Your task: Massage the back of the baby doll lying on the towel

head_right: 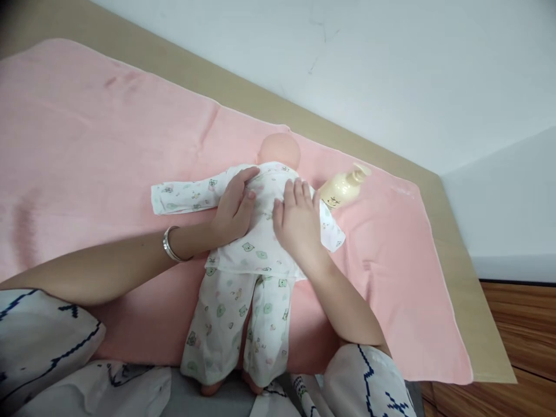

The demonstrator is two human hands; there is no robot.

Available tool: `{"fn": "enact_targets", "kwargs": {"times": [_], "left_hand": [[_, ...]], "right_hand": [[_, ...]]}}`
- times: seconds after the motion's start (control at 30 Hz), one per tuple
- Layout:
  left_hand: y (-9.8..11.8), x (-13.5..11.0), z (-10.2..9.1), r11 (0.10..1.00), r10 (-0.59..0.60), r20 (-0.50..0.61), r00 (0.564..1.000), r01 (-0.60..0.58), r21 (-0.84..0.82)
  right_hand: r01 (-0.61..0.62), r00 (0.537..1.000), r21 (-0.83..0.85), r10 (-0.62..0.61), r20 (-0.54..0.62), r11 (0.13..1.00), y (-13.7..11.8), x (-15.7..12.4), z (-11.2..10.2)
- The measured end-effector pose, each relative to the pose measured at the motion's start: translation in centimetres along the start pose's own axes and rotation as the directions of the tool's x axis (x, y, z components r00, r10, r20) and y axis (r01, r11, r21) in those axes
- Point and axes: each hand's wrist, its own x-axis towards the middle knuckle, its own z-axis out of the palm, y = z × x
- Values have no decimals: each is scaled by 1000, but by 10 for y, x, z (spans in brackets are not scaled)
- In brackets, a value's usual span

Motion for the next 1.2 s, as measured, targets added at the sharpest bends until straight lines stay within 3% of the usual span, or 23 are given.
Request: {"fn": "enact_targets", "kwargs": {"times": [0.07, 0.13, 0.23, 0.3, 0.4, 0.53, 0.67, 0.77, 0.83, 0.97, 1.07, 1.2], "left_hand": [[-1, 0, 1, 1000, 19, -9, 1000, -19, -23], [-2, -1, 1, 999, 28, -27, 999, -29, -38], [-4, -2, 3, 999, 15, -23, 1000, -16, -52], [-4, -2, 3, 998, 15, -6, 1000, -15, -65], [-5, -2, 2, 998, 29, 2, 1000, -29, -57], [-5, -1, 2, 999, 32, 8, 999, -31, -28], [-5, 0, 2, 999, 40, -5, 999, -40, -22], [-5, 0, 2, 999, 35, -8, 999, -36, -24], [-5, -1, 2, 999, 28, 0, 1000, -28, -25], [-5, 0, 2, 1000, 17, 29, 999, -17, 11], [-4, 1, 1, 999, 5, 45, 999, -7, 51], [-4, 3, 1, 997, -23, 68, 997, 18, 79]], "right_hand": [[163, 987, 5, -163, 15, 987, -9, -9, 2], [336, 940, 46, -338, 38, 941, -9, -9, 4], [449, 888, 108, -456, 57, 887, 10, 6, 5], [399, 911, 136, -409, 54, 907, 26, 18, 4], [206, 977, 130, -211, 23, 970, 35, 24, 1], [-21, 1000, 71, 21, 6, 997, 9, 4, 1], [113, 994, 32, -113, -2, 993, -15, -15, 4], [268, 963, 79, -270, 13, 960, -4, -8, 6], [301, 953, 127, -304, 3, 945, 12, 4, 7], [149, 989, 149, -144, -44, 978, 28, 18, 7], [29, 999, 102, -27, -21, 994, 13, 7, 4], [16, 1000, 20, -17, 26, 1000, -11, -12, 1]]}}
